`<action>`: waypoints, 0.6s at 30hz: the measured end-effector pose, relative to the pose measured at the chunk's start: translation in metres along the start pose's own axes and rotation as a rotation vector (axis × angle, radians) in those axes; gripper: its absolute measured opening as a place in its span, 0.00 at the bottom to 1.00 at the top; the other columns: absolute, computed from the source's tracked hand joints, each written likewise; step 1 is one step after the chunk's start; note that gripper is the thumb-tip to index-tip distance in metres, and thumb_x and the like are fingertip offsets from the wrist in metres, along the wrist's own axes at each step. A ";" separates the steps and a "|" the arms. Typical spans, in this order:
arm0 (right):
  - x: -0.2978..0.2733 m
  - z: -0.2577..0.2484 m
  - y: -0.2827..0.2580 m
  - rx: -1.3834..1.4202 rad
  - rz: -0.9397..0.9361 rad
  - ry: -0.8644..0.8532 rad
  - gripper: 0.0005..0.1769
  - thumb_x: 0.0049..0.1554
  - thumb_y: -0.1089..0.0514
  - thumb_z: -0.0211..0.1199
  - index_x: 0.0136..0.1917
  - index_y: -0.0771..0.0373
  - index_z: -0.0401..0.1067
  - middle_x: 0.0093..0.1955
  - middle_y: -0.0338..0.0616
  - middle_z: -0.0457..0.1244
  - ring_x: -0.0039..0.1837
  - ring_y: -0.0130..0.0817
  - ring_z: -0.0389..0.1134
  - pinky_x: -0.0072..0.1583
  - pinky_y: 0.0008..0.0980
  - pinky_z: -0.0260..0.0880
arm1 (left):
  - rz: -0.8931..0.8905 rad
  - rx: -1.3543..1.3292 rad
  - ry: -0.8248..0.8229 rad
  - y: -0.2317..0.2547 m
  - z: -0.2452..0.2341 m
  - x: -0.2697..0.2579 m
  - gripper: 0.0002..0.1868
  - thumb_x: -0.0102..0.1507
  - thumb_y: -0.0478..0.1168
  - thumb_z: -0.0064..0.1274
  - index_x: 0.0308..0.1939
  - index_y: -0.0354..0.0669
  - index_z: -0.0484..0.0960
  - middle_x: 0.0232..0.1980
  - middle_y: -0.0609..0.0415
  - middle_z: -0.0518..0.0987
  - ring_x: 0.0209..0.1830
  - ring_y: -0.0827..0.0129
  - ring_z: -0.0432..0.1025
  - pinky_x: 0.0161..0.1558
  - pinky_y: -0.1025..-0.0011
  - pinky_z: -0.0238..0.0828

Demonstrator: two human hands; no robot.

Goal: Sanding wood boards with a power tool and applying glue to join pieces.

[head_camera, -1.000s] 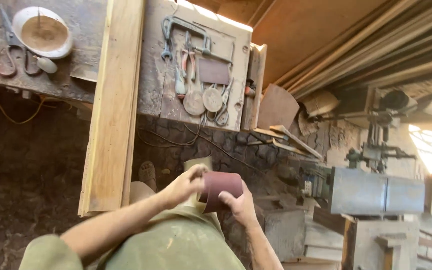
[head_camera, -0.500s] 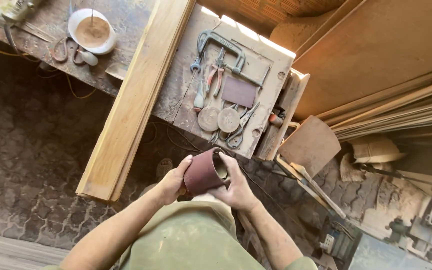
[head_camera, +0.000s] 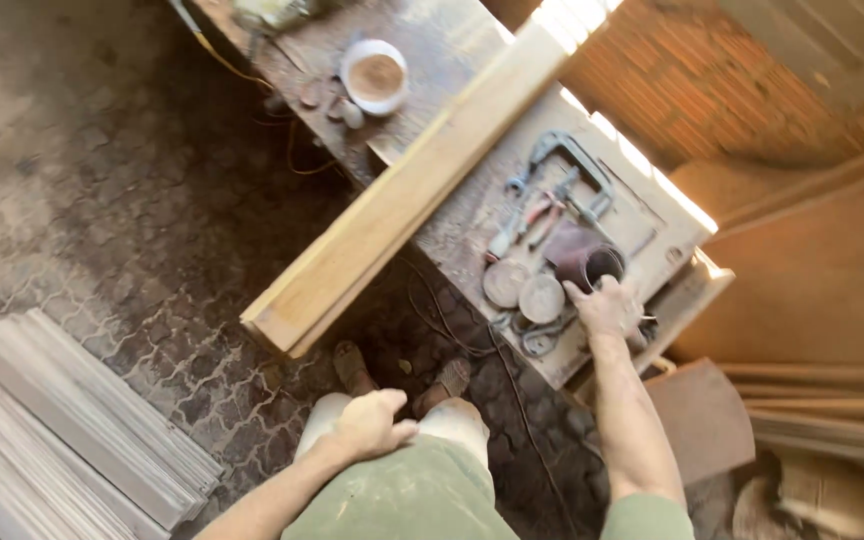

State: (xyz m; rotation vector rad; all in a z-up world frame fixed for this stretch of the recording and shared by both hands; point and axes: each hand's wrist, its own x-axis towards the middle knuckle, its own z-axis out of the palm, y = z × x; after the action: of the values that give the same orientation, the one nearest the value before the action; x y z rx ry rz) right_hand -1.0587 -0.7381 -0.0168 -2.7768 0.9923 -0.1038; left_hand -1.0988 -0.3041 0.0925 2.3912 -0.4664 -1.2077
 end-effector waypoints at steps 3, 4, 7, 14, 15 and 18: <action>0.006 -0.015 -0.009 -0.061 0.030 -0.207 0.43 0.46 0.23 0.68 0.57 0.61 0.75 0.66 0.61 0.55 0.69 0.59 0.53 0.67 0.55 0.52 | 0.078 0.102 0.007 -0.036 0.004 -0.010 0.26 0.60 0.57 0.54 0.50 0.39 0.78 0.52 0.45 0.80 0.51 0.47 0.75 0.54 0.56 0.72; 0.005 -0.027 -0.011 -0.059 0.031 -0.263 0.46 0.46 0.27 0.69 0.64 0.62 0.71 0.77 0.62 0.48 0.78 0.59 0.42 0.71 0.57 0.42 | 0.007 0.037 -0.025 -0.040 0.002 -0.016 0.29 0.60 0.57 0.51 0.55 0.38 0.77 0.56 0.43 0.81 0.54 0.47 0.75 0.56 0.58 0.73; -0.022 -0.068 -0.043 0.073 0.018 -0.131 0.46 0.48 0.35 0.69 0.66 0.71 0.68 0.83 0.71 0.37 0.83 0.66 0.32 0.77 0.58 0.32 | -0.106 0.062 -0.017 -0.058 -0.021 -0.032 0.33 0.65 0.57 0.45 0.68 0.40 0.70 0.69 0.50 0.73 0.67 0.59 0.70 0.69 0.62 0.67; -0.148 -0.060 -0.193 0.390 -0.391 0.154 0.10 0.54 0.60 0.70 0.41 0.63 0.69 0.44 0.45 0.65 0.45 0.35 0.64 0.49 0.32 0.70 | -0.219 -0.037 0.028 -0.192 0.002 -0.059 0.24 0.59 0.55 0.50 0.49 0.43 0.78 0.52 0.47 0.82 0.51 0.51 0.77 0.56 0.59 0.75; -0.176 -0.058 -0.227 0.473 -0.385 0.045 0.09 0.52 0.60 0.68 0.45 0.64 0.73 0.46 0.47 0.68 0.48 0.37 0.68 0.52 0.33 0.72 | -0.171 -0.012 0.038 -0.222 0.016 -0.057 0.24 0.59 0.58 0.55 0.49 0.46 0.77 0.52 0.49 0.82 0.51 0.51 0.77 0.54 0.58 0.74; -0.250 -0.024 -0.313 0.654 -0.403 -0.113 0.13 0.50 0.60 0.70 0.48 0.64 0.77 0.52 0.47 0.71 0.54 0.39 0.71 0.58 0.34 0.73 | -0.150 0.003 0.018 -0.281 0.019 -0.064 0.24 0.60 0.60 0.58 0.50 0.51 0.75 0.51 0.54 0.81 0.52 0.55 0.76 0.55 0.57 0.72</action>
State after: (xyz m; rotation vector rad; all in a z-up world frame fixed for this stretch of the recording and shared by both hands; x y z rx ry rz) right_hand -1.0610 -0.3459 0.0699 -2.2899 0.2767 -0.2695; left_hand -1.1208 -0.0375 -0.0165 2.4747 -0.2878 -1.2470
